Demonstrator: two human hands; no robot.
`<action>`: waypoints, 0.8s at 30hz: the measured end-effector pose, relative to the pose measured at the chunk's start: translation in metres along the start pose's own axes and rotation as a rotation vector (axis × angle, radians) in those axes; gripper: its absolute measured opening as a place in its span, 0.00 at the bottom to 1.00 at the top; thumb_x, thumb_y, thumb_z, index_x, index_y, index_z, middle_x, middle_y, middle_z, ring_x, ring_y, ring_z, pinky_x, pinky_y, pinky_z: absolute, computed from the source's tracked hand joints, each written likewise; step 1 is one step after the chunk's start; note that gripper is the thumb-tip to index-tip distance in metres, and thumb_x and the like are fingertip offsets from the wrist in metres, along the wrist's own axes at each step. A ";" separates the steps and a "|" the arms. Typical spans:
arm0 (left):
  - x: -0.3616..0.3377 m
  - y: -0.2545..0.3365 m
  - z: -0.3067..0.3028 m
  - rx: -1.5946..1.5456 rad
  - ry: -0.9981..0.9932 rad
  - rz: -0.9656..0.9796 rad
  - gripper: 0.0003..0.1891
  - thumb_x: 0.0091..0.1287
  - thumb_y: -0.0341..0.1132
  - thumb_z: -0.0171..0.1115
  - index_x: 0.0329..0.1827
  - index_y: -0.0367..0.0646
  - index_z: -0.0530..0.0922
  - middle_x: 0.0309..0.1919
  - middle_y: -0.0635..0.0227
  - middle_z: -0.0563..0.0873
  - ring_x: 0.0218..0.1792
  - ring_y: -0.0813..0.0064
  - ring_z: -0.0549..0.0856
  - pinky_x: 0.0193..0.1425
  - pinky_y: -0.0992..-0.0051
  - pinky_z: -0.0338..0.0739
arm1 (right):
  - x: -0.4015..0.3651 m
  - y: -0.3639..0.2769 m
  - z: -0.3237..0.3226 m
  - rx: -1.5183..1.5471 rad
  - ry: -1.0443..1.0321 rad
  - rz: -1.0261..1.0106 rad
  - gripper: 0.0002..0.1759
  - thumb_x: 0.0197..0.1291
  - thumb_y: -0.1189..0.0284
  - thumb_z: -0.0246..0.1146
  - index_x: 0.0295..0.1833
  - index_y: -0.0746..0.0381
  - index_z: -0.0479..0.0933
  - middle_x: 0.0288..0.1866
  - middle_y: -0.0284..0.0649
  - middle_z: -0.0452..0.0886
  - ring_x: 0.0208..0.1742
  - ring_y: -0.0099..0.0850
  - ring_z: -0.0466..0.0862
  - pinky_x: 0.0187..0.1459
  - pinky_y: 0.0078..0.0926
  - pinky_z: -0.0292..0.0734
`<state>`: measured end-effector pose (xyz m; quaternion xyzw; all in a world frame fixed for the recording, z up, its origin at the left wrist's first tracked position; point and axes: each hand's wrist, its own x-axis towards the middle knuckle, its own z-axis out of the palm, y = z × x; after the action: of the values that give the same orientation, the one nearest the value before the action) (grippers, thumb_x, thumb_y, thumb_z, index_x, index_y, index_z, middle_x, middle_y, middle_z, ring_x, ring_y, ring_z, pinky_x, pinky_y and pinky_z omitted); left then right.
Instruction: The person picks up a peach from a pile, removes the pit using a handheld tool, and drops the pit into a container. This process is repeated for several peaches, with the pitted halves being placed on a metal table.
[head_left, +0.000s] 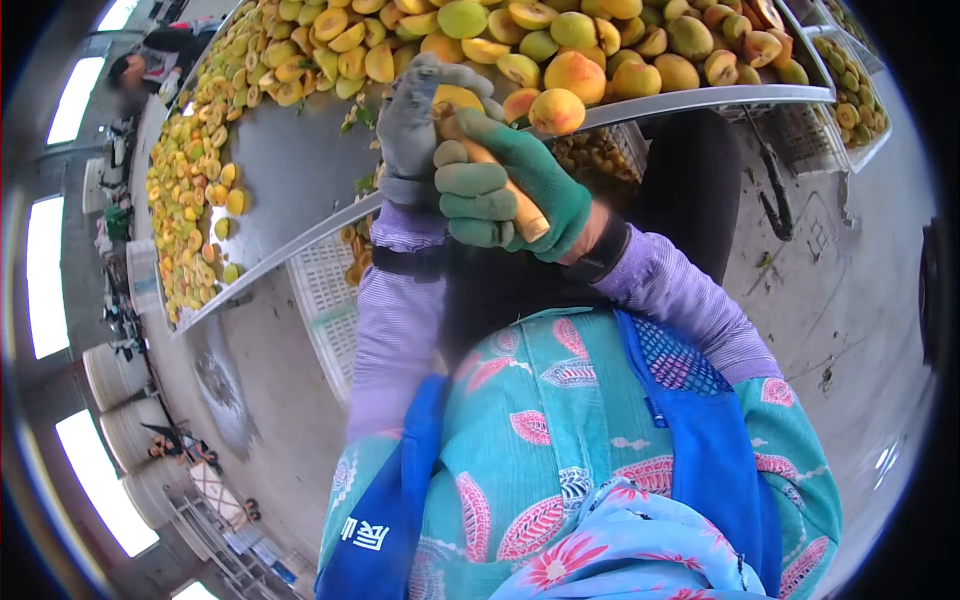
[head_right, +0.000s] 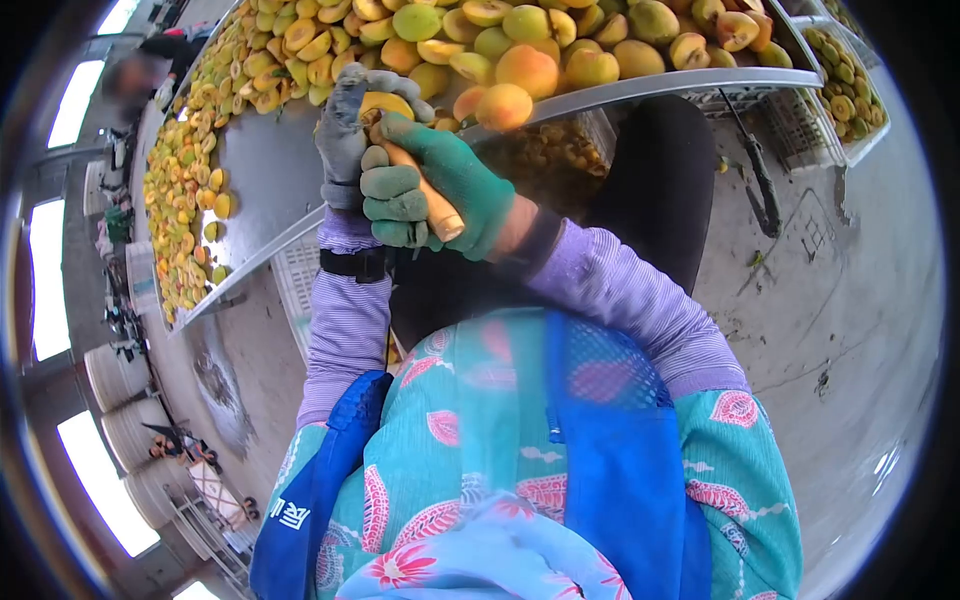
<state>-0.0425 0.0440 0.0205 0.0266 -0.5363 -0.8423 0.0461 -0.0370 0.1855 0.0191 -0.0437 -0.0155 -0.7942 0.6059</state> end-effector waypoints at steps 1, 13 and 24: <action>-0.002 0.004 -0.007 0.193 -0.079 0.059 0.19 0.73 0.51 0.53 0.41 0.41 0.76 0.34 0.59 0.82 0.34 0.63 0.84 0.38 0.66 0.82 | 0.004 0.004 -0.012 0.114 -0.174 0.037 0.20 0.76 0.51 0.44 0.36 0.54 0.68 0.19 0.20 0.62 0.14 0.13 0.62 0.18 0.17 0.56; -0.085 0.059 -0.057 0.830 0.803 -0.209 0.12 0.70 0.42 0.58 0.46 0.44 0.81 0.41 0.66 0.85 0.38 0.76 0.83 0.45 0.74 0.77 | -0.020 0.000 -0.008 -0.422 0.423 0.219 0.20 0.70 0.48 0.54 0.37 0.53 0.70 0.19 0.28 0.68 0.15 0.21 0.65 0.17 0.21 0.60; 0.081 0.010 -0.023 1.582 -0.101 -0.394 0.29 0.57 0.41 0.66 0.55 0.27 0.73 0.45 0.44 0.83 0.48 0.54 0.84 0.55 0.65 0.79 | -0.027 -0.007 -0.007 -0.961 0.798 -0.295 0.25 0.71 0.53 0.53 0.47 0.66 0.77 0.34 0.42 0.82 0.36 0.32 0.82 0.41 0.30 0.77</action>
<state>-0.1199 0.0102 0.0200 0.1072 -0.9592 -0.2073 -0.1594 -0.0367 0.2125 0.0095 -0.0088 0.5632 -0.7426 0.3622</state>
